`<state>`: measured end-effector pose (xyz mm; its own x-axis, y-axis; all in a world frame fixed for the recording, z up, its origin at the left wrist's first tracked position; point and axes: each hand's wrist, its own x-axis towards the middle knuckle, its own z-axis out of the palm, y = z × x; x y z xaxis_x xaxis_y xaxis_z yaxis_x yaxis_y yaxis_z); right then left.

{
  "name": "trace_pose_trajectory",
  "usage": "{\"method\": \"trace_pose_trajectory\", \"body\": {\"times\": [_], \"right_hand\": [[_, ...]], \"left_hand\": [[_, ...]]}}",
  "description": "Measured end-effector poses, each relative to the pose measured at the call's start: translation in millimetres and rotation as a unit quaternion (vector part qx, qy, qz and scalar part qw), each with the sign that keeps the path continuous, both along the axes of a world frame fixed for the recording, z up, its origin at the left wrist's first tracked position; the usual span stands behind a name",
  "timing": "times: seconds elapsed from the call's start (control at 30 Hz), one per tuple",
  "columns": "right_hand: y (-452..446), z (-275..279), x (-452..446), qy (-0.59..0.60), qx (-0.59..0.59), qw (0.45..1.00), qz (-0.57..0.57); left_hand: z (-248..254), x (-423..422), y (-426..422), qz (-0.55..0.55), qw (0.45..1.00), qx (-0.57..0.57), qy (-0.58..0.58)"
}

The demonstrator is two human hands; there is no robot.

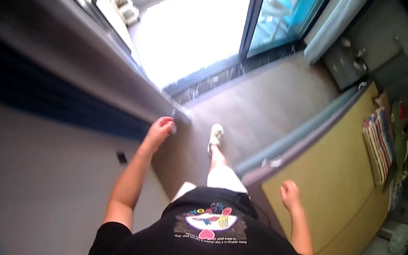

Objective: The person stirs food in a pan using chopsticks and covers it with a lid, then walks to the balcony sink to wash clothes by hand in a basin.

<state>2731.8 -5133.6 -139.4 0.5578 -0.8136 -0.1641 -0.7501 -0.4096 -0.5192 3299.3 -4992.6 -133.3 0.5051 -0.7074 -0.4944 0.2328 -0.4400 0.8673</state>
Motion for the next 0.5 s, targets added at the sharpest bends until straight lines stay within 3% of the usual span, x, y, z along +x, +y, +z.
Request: {"method": "trace_pose_trajectory", "body": {"times": [0.07, 0.1, 0.17, 0.23, 0.3, 0.4, 0.47, 0.5], "right_hand": [[-61, -18, 17, 0.104, 0.089, 0.986, -0.098], [-99, -27, 35, 0.094, 0.077, 0.988, -0.097], [-181, -45, 83, 0.228, 0.072, 0.971, -0.008], [-255, -39, 183, 0.117, 0.021, 0.993, 0.014], [-329, -8, 316, 0.025, 0.059, 0.998, 0.02], [-424, 5, 505, -0.124, -0.015, 0.981, 0.151], [-467, 43, 616, -0.161, -0.04, 0.962, 0.217], [-485, 74, 661, -0.139, 0.011, 0.967, 0.215]], "left_hand": [[8, 31, -93, 0.008, 0.998, -0.059, 0.022], [16, 43, -138, 0.026, 0.996, -0.077, 0.037], [11, 77, -204, -0.031, 0.995, -0.09, 0.036], [27, 113, -253, -0.073, 0.996, -0.044, 0.012], [39, 164, -291, -0.083, 0.995, -0.05, -0.009], [20, 254, -330, 0.011, 0.998, -0.054, 0.02], [2, 310, -345, 0.095, 0.995, -0.023, 0.03], [-6, 337, -355, 0.119, 0.992, 0.005, 0.037]]}}
